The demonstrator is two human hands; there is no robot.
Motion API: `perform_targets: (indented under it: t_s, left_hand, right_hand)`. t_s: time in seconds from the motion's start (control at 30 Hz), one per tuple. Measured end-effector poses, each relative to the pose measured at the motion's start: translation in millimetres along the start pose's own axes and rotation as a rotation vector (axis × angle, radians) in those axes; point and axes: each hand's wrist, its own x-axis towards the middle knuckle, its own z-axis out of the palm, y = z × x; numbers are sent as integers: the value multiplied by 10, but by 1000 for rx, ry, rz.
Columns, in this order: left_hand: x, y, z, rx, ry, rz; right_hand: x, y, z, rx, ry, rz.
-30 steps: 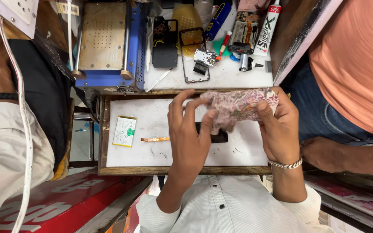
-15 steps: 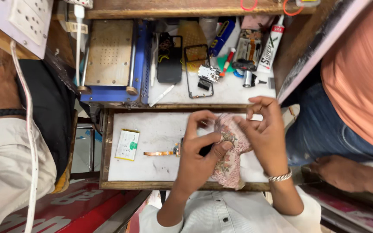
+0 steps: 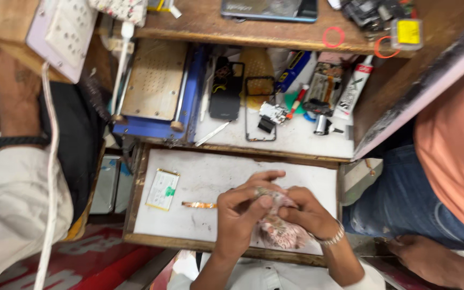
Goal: The person disassembles a smartphone, removes the battery and screen, and cleans the screen with a cloth and spray. The person uses a screwdriver to remove screws and handles the internal components carefully.
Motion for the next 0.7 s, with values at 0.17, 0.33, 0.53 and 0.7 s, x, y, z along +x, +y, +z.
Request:
perform_targets:
  t_s: [0.17,0.33,0.53,0.7]
  left_hand:
    - [-125,-12,-175,-257,114,-94]
    - [-365,261,-379,-199,165,-35]
    - [-898,638,-475,-153,237,-66]
    - [-995,694,-520,-189,190,13]
  right_hand:
    - [559,-219,-523,-513,-204,-169]
    - [1780,-657,-1089,-505,857,-440]
    - [2547,-908,-1042,-926,887,-396]
    - [2110,-805,-838,-1143,695,-657]
